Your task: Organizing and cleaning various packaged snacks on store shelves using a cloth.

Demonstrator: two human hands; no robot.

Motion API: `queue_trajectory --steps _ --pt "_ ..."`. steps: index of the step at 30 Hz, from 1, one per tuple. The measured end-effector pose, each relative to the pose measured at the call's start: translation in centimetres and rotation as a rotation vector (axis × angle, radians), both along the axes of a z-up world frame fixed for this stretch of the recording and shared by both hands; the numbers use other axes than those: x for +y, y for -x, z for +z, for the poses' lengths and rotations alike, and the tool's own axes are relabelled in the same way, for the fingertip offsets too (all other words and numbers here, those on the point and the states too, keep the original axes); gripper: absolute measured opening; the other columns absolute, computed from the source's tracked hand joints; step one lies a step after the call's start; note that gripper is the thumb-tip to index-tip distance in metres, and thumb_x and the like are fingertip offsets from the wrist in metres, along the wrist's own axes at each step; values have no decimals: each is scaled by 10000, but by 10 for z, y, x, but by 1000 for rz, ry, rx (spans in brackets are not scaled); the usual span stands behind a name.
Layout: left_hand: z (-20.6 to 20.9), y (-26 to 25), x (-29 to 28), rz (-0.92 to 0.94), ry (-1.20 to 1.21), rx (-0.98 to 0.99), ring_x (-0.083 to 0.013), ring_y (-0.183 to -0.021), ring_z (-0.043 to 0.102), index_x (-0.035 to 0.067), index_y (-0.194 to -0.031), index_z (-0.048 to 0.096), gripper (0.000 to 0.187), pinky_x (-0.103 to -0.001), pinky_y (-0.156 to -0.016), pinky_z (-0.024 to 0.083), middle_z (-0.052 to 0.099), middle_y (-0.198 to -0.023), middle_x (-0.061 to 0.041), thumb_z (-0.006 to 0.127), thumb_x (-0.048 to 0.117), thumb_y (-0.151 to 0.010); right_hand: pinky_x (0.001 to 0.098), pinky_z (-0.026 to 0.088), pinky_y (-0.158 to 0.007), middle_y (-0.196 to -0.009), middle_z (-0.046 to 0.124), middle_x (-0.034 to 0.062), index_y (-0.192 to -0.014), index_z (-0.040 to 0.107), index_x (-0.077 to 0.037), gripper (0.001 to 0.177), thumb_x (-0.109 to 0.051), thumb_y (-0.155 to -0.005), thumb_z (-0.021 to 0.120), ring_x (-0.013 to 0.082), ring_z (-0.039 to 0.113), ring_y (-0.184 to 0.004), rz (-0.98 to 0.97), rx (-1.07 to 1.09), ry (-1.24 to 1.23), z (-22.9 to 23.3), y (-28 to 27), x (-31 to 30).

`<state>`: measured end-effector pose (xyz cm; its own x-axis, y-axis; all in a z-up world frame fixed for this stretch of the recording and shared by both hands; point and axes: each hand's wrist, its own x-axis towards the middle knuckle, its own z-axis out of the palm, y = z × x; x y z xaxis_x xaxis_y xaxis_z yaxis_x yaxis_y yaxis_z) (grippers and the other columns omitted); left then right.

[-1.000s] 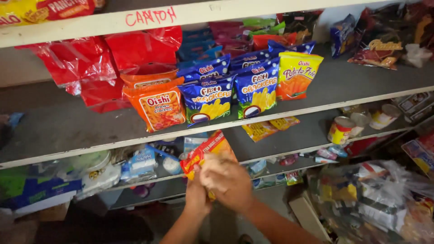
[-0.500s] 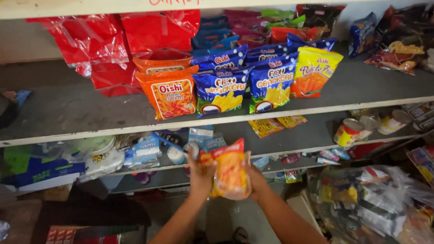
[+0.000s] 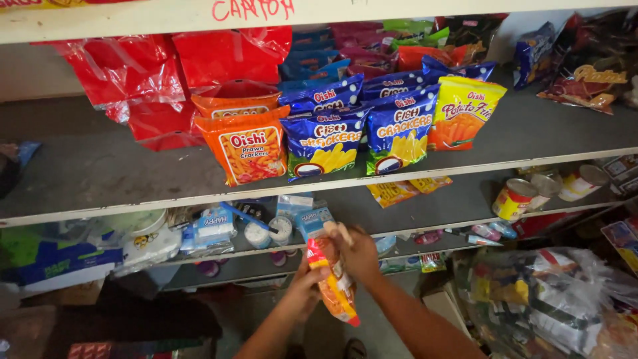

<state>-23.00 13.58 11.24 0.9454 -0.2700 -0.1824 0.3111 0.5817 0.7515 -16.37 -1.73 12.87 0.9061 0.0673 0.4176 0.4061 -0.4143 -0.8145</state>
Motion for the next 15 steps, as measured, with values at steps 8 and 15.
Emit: queue_trajectory --steps 8,15 --pt "-45 13 11 -114 670 -98 -409 -1060 670 -3 -1396 480 706 -544 -889 569 667 -1234 -215 540 537 -946 380 552 -672 -795 747 155 -942 707 -44 392 -427 -986 634 256 745 -740 79 389 35 -78 -1 -8" --pt "18 27 36 217 467 -136 -395 -1145 665 18 -1436 481 794 -540 -982 529 651 -1294 -234 502 612 -910 512 473 -682 -1085 584 328 -1350 530 -14 464 -341 -1044 653 368 590 -900 451 398 -640 -60 -110 -28"
